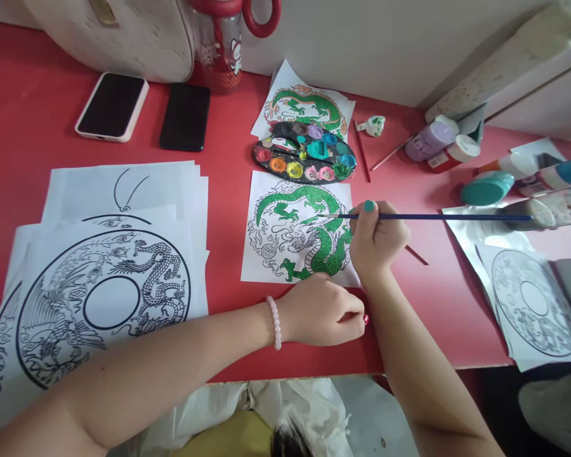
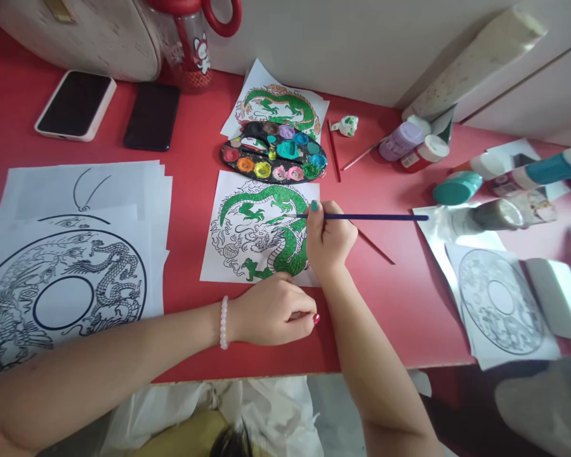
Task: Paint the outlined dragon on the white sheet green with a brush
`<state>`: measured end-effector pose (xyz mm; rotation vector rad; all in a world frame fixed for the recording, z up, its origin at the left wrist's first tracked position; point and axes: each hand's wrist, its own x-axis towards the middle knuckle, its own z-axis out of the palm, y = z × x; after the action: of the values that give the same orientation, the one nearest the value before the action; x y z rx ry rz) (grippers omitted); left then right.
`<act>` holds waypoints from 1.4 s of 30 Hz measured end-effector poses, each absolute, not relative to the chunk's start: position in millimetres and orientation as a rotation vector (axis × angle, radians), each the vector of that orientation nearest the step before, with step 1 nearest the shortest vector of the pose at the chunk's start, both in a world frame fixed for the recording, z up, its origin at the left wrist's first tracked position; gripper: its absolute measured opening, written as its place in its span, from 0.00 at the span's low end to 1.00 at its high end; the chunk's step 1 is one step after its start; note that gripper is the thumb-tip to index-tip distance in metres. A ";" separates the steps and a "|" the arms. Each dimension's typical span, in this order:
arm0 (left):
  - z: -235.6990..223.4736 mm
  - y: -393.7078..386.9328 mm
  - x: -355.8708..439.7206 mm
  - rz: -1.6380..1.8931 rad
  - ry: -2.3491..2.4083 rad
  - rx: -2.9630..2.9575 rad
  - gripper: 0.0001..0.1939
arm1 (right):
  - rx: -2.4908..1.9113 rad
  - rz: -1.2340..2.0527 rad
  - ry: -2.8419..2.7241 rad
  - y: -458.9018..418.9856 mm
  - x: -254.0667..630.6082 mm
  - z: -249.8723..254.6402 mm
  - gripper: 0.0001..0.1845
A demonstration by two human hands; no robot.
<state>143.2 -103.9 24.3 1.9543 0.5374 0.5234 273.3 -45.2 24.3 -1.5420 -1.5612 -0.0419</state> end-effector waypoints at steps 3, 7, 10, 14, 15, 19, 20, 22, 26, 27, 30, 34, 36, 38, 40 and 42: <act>24.7 -104.4 143.1 0.519 0.537 1.960 0.16 | -1.532 -0.024 -1.607 -45.1 271.6 25.8 0.24; 25.0 -104.4 143.1 0.519 0.543 1.965 0.16 | -1.537 0.029 -1.667 -45.2 269.2 26.8 0.23; 25.4 -103.5 143.2 0.517 0.543 1.969 0.17 | -1.557 0.032 -1.700 -45.1 269.4 26.2 0.23; 25.8 -103.2 143.8 0.512 0.544 1.975 0.17 | -1.586 0.012 -1.664 -45.2 270.6 25.3 0.23; 25.8 -103.5 144.0 0.511 0.545 1.977 0.17 | -1.581 0.007 -1.656 -45.3 270.7 25.2 0.23; 25.1 -104.7 144.5 0.512 0.543 1.988 0.17 | -1.560 0.005 -1.686 -45.3 270.4 25.3 0.23; 24.8 -104.8 144.5 0.512 0.541 1.990 0.17 | -1.562 0.001 -1.693 -45.1 270.2 25.2 0.23; 24.1 -104.6 144.4 0.514 0.539 1.993 0.17 | -1.566 -0.019 -1.685 -44.6 270.1 24.7 0.24; 24.1 -103.9 143.4 0.520 0.543 1.995 0.17 | -1.565 -0.042 -1.678 -44.0 270.8 24.4 0.24; 24.5 -103.8 143.1 0.521 0.545 1.996 0.17 | -1.569 -0.041 -1.684 -43.9 271.2 24.6 0.25; 26.0 -104.0 142.6 0.521 0.549 1.993 0.17 | -1.584 -0.036 -1.690 -44.2 272.2 25.3 0.25; 26.4 -104.4 142.9 0.519 0.553 1.987 0.17 | -1.584 -0.043 -1.680 -44.3 272.2 24.2 0.26; 25.9 -104.2 143.1 0.516 0.550 1.988 0.17 | -1.575 -0.050 -1.687 -44.0 271.9 23.0 0.26; 25.5 -103.8 143.1 0.514 0.548 1.989 0.17 | -1.572 -0.055 -1.688 -43.7 271.7 22.3 0.25; 25.4 -103.4 143.0 0.511 0.546 1.990 0.17 | -1.568 -0.061 -1.684 -43.8 271.7 22.2 0.25; 25.5 -103.3 143.0 0.510 0.546 1.992 0.17 | -1.556 -0.065 -1.700 -44.2 271.9 22.5 0.25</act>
<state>143.0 -103.3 25.5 1.9925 0.5463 0.5101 271.9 -44.2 22.5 -1.5564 -1.6999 -0.0646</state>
